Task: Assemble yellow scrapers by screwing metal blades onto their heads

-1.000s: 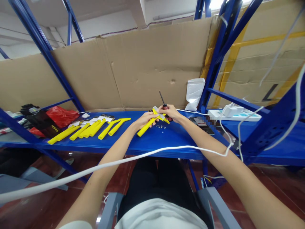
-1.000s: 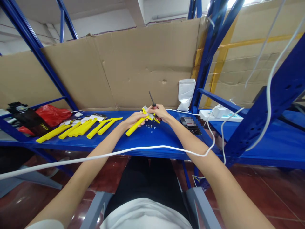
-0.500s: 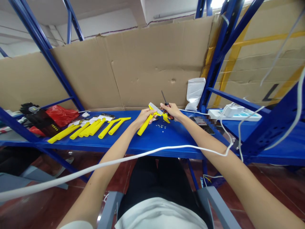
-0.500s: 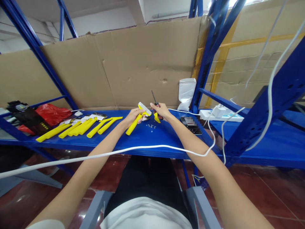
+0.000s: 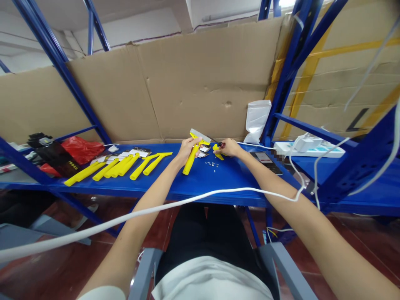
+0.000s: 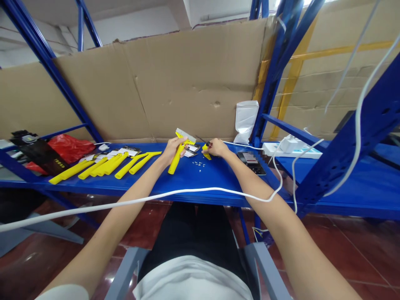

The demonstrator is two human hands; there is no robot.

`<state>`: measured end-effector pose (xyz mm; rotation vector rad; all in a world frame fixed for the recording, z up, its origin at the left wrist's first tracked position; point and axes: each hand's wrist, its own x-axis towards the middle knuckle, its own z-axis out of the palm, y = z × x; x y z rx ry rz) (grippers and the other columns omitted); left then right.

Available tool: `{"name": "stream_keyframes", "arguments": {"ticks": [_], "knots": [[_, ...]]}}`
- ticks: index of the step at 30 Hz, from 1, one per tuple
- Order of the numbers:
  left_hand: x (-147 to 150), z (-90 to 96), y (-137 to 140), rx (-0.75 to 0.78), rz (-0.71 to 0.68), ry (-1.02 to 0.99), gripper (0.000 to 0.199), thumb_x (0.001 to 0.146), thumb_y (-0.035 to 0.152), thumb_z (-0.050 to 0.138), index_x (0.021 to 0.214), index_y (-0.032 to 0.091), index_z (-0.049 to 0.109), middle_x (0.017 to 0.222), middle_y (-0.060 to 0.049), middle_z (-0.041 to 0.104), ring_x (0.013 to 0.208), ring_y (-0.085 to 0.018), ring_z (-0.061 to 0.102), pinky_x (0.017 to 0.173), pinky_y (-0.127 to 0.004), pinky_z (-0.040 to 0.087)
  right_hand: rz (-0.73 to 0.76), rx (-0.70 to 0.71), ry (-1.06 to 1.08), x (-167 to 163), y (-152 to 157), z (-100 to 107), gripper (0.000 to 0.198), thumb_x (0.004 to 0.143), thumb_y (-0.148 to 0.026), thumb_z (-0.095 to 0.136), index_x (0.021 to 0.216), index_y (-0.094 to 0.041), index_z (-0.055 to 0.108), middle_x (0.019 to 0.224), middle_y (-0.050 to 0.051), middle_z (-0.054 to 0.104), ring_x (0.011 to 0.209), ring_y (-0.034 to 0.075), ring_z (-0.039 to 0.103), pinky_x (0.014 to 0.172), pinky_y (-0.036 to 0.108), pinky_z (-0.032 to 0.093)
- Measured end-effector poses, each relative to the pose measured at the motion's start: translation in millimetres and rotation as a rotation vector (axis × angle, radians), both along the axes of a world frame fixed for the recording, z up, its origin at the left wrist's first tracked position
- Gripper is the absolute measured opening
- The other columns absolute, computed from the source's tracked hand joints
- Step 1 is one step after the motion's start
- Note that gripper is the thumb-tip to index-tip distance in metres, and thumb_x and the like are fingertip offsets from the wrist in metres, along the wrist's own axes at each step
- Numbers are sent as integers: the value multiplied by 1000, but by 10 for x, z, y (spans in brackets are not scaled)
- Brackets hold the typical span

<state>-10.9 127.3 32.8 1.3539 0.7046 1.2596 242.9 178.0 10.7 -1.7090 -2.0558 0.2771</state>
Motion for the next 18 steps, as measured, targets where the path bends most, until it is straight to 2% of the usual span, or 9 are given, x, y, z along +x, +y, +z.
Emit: {"name": "stream_keyframes", "arguments": {"ticks": [3,6,9,13,18], "knots": [[2,3,0,-5,4,6,48,84,53,97,92,18,65,75,-2,74,41,-8,55,41,-24,38,15,-19,-69,-65,-6,-4,34,80,-47,98,83,-21,76,83,1,80,80,18,72,67,25,44],[-1,0,8,-7,3,18,47,84,53,97,92,18,65,74,-1,74,41,-8,55,41,-24,38,11,-31,-130,-99,-33,11,32,87,-49,93,84,-21,77,85,4,81,84,20,75,68,25,46],[-10,-11,18,-6,-12,23,48,84,53,97,93,18,66,75,-2,74,41,-8,55,41,-25,38,1,-25,-190,-114,-74,29,29,92,-48,87,87,-21,80,93,9,83,94,24,78,75,26,51],[-12,-30,28,-9,-25,23,49,81,53,98,92,17,66,76,-3,74,41,-9,56,41,-25,37,-15,-6,-254,-128,-132,52,26,93,-45,85,100,-20,82,112,16,84,110,31,80,85,31,56],[4,-37,31,-43,-19,31,48,82,50,98,92,18,65,75,-1,72,40,-8,54,40,-24,36,-19,-11,-293,-134,-173,72,30,98,-46,81,112,-20,82,120,19,83,116,35,81,91,35,59]]}}
